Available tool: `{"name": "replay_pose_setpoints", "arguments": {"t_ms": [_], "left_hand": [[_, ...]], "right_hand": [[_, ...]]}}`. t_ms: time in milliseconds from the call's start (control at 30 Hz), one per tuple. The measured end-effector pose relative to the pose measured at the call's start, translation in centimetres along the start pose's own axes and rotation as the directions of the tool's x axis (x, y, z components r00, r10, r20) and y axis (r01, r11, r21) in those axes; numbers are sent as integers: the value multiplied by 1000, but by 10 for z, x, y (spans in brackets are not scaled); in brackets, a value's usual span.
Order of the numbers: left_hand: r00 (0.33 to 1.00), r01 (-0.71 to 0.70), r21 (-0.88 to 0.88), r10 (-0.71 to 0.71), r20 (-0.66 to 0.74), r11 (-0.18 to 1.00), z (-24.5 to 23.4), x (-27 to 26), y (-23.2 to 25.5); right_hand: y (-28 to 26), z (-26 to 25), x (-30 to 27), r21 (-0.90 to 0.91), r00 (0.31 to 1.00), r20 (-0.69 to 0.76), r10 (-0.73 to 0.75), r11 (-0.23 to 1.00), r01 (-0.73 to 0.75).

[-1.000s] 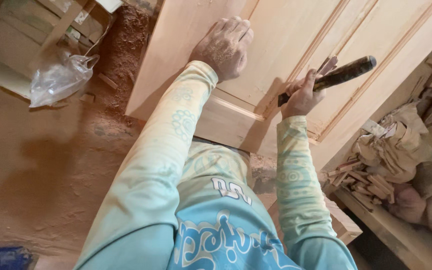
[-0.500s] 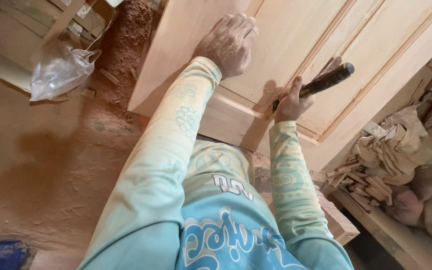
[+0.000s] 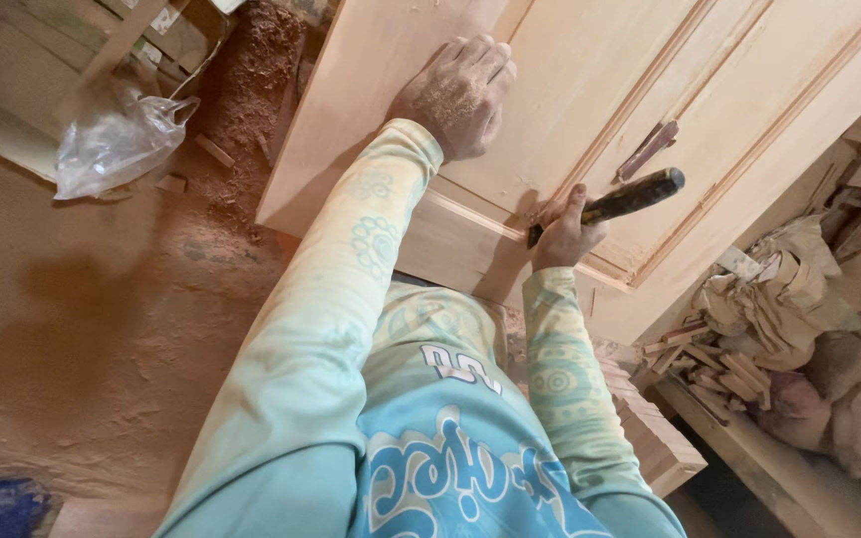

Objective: The person uses a chisel to carve decorative grooves and lines into the surface of a wooden door. They systematically work along the raised panels and edges, removing wood shavings to create a finished design.

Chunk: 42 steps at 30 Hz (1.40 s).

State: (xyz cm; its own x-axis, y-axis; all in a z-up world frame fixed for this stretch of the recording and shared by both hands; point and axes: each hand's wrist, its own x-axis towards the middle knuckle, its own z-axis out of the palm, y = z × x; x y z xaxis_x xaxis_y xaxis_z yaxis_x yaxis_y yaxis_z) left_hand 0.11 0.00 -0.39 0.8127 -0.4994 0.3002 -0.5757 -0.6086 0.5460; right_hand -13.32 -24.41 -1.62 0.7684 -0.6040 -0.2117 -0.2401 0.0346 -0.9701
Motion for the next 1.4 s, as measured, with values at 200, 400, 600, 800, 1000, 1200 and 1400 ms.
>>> {"name": "replay_pose_setpoints", "arguments": {"t_ms": [200, 400, 600, 800, 1000, 1200, 1400], "left_hand": [[999, 32, -24, -31, 31, 999, -4, 0, 4], [999, 31, -14, -31, 41, 999, -3, 0, 6], [1000, 28, -18, -28, 1, 999, -6, 2, 5], [995, 71, -68, -65, 76, 995, -6, 1, 5], [1000, 19, -24, -18, 15, 1000, -4, 0, 4], [1000, 19, -14, -18, 9, 1000, -1, -1, 3], [1000, 13, -8, -13, -5, 1000, -6, 1, 4]], "right_hand": [[-12, -1, -11, 32, 998, 26, 49, 998, -50], [-20, 9, 19, -56, 1000, -20, 0, 998, -1], [-12, 11, 41, -52, 998, 10, -62, 997, 62], [-3, 3, 18, -81, 995, 18, -100, 992, 101], [-1, 3, 8, -45, 999, -9, -48, 998, 47], [4, -2, 0, 5, 999, -19, -39, 999, 39], [-1, 0, -2, 15, 999, -45, 25, 1000, -24]]}}
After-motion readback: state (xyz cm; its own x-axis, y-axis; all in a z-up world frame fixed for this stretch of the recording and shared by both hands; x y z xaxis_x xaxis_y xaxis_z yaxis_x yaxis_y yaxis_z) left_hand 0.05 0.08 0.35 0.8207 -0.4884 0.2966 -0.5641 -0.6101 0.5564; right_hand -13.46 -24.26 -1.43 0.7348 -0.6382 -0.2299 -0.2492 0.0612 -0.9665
